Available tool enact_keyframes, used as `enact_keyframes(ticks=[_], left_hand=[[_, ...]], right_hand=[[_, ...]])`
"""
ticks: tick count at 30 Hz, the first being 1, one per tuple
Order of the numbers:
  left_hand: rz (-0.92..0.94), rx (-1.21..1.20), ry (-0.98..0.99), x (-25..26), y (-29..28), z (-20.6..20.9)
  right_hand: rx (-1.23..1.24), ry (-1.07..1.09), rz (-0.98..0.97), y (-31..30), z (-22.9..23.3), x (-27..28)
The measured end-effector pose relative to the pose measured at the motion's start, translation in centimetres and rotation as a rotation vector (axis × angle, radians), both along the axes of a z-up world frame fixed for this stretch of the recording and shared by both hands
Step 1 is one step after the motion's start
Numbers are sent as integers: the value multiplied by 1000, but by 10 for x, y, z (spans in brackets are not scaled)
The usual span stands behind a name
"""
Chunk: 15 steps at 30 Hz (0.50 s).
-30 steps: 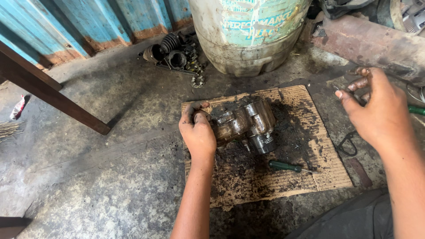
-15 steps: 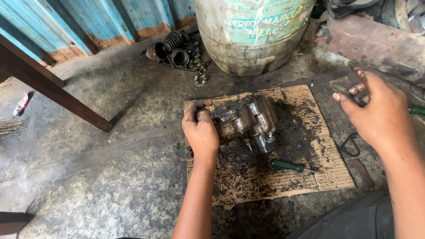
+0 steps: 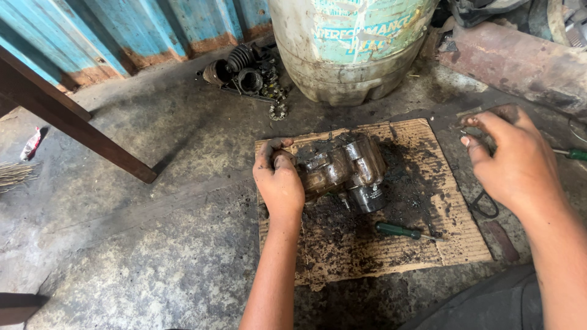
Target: The person cleans a greasy starter motor assembly on a piece of cardboard using a small brush and by hand.
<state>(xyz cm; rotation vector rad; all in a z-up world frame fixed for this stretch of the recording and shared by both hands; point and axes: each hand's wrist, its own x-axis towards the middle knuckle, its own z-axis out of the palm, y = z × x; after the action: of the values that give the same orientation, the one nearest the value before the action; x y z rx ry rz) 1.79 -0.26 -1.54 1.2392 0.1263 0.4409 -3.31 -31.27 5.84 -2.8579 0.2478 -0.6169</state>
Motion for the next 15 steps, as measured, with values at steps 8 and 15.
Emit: enact_keyframes(ticks=[8,15], left_hand=[[19,59,-63,-2,0,-2],[55,101,-42,-2,0,1]], right_hand=[[13,43,-43,13,13,-1],[44,-190,72,10,9,-3]])
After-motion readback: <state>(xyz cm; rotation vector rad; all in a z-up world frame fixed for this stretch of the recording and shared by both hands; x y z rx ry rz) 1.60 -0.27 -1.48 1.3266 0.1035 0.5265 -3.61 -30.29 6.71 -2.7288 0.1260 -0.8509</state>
